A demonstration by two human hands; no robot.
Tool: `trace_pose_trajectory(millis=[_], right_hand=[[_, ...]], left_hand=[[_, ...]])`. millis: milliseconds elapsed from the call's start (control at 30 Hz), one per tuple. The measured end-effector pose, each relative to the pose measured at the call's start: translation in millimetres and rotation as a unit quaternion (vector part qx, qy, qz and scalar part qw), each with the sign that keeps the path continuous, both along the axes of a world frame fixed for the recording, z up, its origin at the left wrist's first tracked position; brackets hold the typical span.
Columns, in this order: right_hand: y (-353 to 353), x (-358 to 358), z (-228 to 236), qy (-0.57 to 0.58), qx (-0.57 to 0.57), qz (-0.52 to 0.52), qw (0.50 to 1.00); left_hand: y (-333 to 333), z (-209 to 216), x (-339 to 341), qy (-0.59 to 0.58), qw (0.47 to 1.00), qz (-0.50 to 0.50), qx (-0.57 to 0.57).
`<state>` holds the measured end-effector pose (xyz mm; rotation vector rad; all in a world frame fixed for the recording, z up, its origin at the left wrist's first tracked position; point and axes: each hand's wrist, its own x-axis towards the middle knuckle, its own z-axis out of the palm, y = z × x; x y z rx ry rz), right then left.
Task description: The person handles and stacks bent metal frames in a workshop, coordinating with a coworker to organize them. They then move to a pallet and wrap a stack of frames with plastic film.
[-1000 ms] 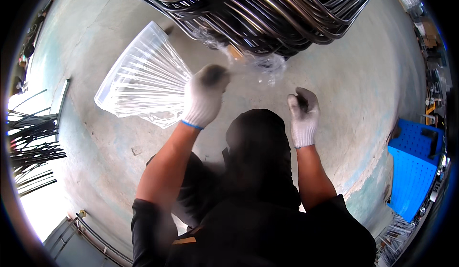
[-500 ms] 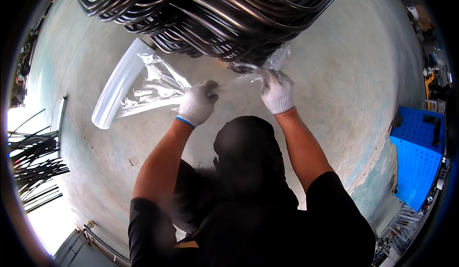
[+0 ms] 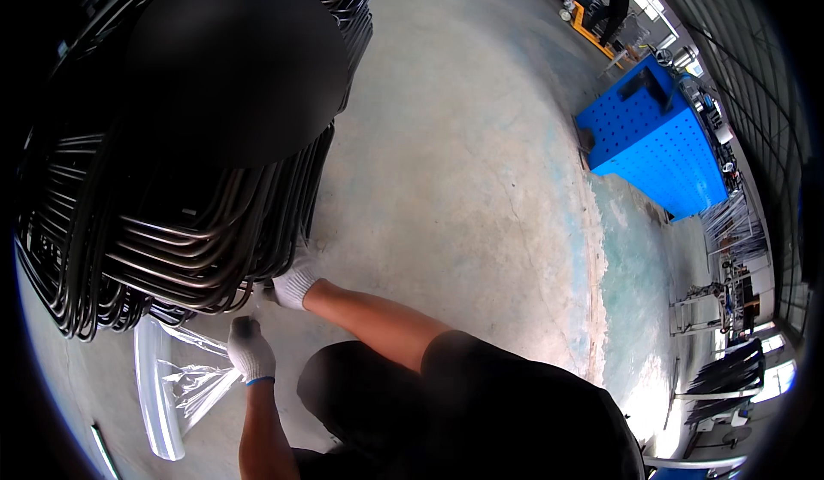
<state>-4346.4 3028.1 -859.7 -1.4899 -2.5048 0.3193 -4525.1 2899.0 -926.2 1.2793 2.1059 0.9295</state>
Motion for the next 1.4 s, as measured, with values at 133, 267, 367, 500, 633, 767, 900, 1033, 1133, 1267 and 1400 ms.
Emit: trace_pose_trajectory(millis=[133, 267, 367, 500, 633, 767, 900, 1033, 1133, 1267, 1400], right_hand=[[3.8, 4.7, 21.8, -0.058, -0.033, -0.006, 0.998], [5.7, 1.7, -10.5, -0.079, -0.026, -0.022, 0.996], [-25.0, 22.5, -56.9, 0.063, -0.014, 0.005, 0.998], [-75.2, 77.8, -91.6, 0.275, 0.029, -0.195, 0.941], [-17.9, 67.1, -147.4, 0.625, -0.427, -0.348, 0.553], [21.9, 34.1, -171.9, 0.702, -0.488, -0.166, 0.492], [22.7, 28.9, -172.2, 0.293, -0.213, 0.025, 0.932], [40.2, 26.0, -200.2, 0.239, -0.185, 0.072, 0.951], [35.4, 11.9, -213.7, 0.268, -0.167, 0.058, 0.947], [37.3, -0.2, -219.7, 0.259, -0.168, 0.05, 0.95], [39.6, 1.6, -218.3, 0.26, -0.158, 0.035, 0.952]], left_hand=[[21.0, 7.6, 22.7, 0.027, 0.999, -0.017, 0.004], [24.3, -11.9, 33.1, -0.011, 0.999, -0.017, 0.049], [27.4, 36.7, 44.9, -0.07, 0.997, 0.02, -0.011], [39.5, 14.9, 30.2, 0.025, 0.999, 0.013, -0.036], [47.6, 17.7, 31.6, 0.121, 0.988, -0.054, -0.08], [49.5, 8.7, 24.9, 0.082, 0.993, -0.074, -0.031], [52.2, -0.5, 22.2, 0.106, 0.989, -0.072, 0.07], [55.4, 16.4, 35.4, 0.095, 0.993, -0.074, 0.015], [60.9, 16.8, 35.8, 0.074, 0.992, -0.102, 0.009], [66.1, 2.2, 43.0, 0.048, 0.996, -0.068, 0.016], [77.9, 6.4, 56.5, 0.033, 0.998, -0.053, -0.019]])
